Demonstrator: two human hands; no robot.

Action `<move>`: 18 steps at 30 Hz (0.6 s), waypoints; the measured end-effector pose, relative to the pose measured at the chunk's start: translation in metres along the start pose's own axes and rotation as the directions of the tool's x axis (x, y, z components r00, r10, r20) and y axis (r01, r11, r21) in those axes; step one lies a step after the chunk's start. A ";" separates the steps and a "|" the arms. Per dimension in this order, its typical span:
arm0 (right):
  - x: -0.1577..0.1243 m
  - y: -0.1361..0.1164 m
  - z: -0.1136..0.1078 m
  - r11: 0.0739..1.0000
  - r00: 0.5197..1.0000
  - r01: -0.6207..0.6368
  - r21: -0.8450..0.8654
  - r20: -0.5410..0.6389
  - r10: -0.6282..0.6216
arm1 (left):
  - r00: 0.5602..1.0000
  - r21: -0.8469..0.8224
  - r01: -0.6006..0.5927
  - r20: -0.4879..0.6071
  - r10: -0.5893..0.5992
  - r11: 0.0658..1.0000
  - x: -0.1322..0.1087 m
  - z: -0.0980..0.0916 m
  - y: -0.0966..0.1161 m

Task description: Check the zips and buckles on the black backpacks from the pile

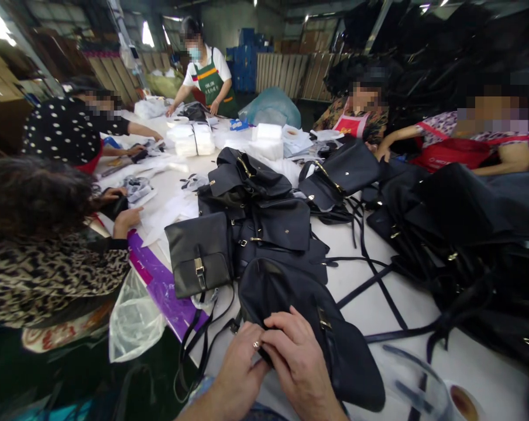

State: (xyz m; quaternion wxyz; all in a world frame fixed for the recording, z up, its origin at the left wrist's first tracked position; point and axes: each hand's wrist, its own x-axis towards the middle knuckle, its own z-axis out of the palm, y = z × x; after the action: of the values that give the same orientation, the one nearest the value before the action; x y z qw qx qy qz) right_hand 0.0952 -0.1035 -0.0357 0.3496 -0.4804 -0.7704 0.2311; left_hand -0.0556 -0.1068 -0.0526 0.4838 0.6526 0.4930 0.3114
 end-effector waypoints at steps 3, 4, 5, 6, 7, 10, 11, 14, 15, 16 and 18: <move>0.012 -0.007 -0.010 0.931 0.963 -0.268 0.249 0.067 0.259 | 0.998 -0.106 0.047 -0.044 -0.052 0.993 0.001 -0.007 0.009; 0.015 -0.009 -0.013 0.876 0.929 -0.369 0.311 0.120 0.349 | 0.997 -0.161 0.043 -0.063 -0.053 0.986 0.001 -0.010 0.012; 0.018 -0.010 -0.016 0.820 0.892 -0.453 0.351 0.176 0.417 | 0.995 -0.215 0.033 -0.084 -0.053 0.976 0.001 -0.014 0.016; 0.019 -0.012 -0.018 0.776 0.860 -0.510 0.373 0.222 0.459 | 0.993 -0.256 0.029 -0.103 -0.057 0.966 0.002 -0.017 0.019; 0.020 -0.013 -0.019 0.747 0.841 -0.541 0.386 0.253 0.479 | 0.990 -0.275 0.035 -0.122 -0.071 0.961 0.004 -0.020 0.022; 0.019 -0.016 -0.016 0.700 0.816 -0.577 0.421 0.270 0.510 | 0.980 -0.234 0.121 -0.124 -0.153 0.965 0.012 -0.024 0.030; 0.018 -0.017 -0.013 0.689 0.814 -0.580 0.435 0.266 0.517 | 0.977 -0.237 0.164 -0.094 -0.191 0.958 0.016 -0.024 0.031; 0.014 -0.019 -0.009 0.662 0.810 -0.584 0.469 0.288 0.511 | 0.955 -0.348 0.288 0.038 -0.294 0.892 0.022 -0.025 0.030; 0.013 -0.019 -0.009 0.657 0.809 -0.587 0.473 0.305 0.503 | 0.947 -0.381 0.316 0.071 -0.313 0.869 0.022 -0.025 0.029; 0.012 -0.019 -0.009 0.653 0.806 -0.591 0.473 0.320 0.498 | 0.941 -0.404 0.335 0.096 -0.325 0.851 0.023 -0.026 0.028; 0.011 -0.020 -0.009 0.645 0.798 -0.603 0.470 0.329 0.506 | 0.931 -0.437 0.364 0.140 -0.338 0.823 0.023 -0.028 0.025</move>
State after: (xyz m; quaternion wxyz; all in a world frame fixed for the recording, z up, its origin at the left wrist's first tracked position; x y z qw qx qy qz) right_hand 0.0876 -0.1023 -0.0124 0.3189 -0.5498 -0.5109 0.5788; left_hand -0.0648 -0.0772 -0.0212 0.6857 0.4275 0.5040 0.3051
